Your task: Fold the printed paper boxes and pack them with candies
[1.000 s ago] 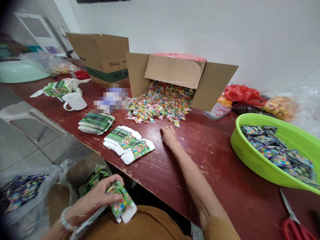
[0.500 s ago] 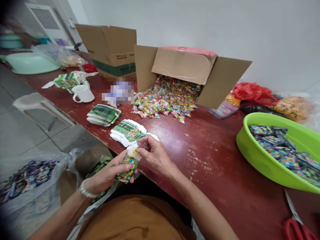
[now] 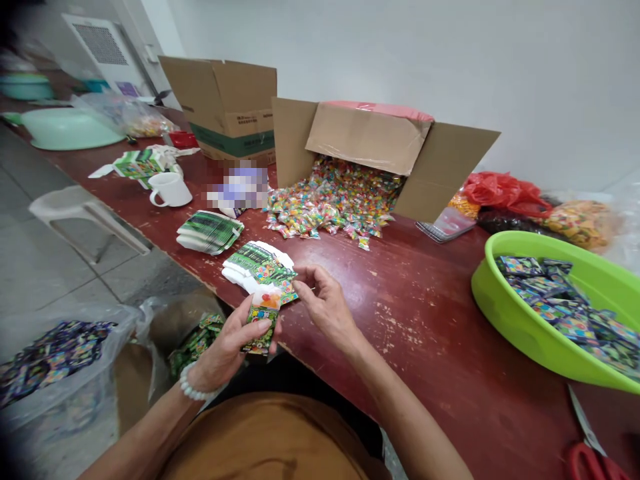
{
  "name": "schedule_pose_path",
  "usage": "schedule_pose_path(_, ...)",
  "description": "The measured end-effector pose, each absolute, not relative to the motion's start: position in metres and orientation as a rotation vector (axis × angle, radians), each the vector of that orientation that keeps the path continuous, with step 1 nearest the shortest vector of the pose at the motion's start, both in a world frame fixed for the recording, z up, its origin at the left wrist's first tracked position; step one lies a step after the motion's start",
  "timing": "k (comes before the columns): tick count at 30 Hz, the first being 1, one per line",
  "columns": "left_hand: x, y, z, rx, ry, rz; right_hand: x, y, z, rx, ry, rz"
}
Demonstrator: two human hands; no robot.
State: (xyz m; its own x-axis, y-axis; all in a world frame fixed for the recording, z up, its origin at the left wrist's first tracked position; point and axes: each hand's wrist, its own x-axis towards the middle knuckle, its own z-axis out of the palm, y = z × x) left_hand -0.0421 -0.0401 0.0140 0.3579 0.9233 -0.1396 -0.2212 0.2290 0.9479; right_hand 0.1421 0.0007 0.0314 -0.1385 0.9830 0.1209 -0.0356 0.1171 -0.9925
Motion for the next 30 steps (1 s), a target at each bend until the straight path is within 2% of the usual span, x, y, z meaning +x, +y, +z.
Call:
schedule_pose_path(6,-0.039,-0.040,0.009,1.196,0.895,0.960,0.133,-0.003,0.029,-1.016,-1.200,1.581)
schedule_pose_path(10,-0.033,-0.039,0.008,0.973,0.862,0.955,0.132,-0.007,0.027,-0.934,-1.194,1.771)
schedule_pose_path(15,-0.027,-0.035,0.013,0.708,0.853,0.933,0.136,-0.010,0.023,-0.802,-1.082,1.856)
schedule_pose_path(20,-0.023,-0.036,0.013,0.698,0.889,0.977,0.124,-0.012,0.005,-0.843,-0.979,1.878)
schedule_pose_path(23,-0.024,-0.034,0.014,0.672,0.869,0.970,0.118,-0.016,0.000,-0.931,-1.067,1.651)
schedule_pose_path(28,-0.029,-0.029,0.020,0.451,0.752,0.832,0.127,-0.020,0.009,-0.953,-1.680,0.882)
schedule_pose_path(30,-0.029,-0.028,0.021,0.445,0.745,0.840,0.132,-0.020,0.013,-0.902,-1.851,0.808)
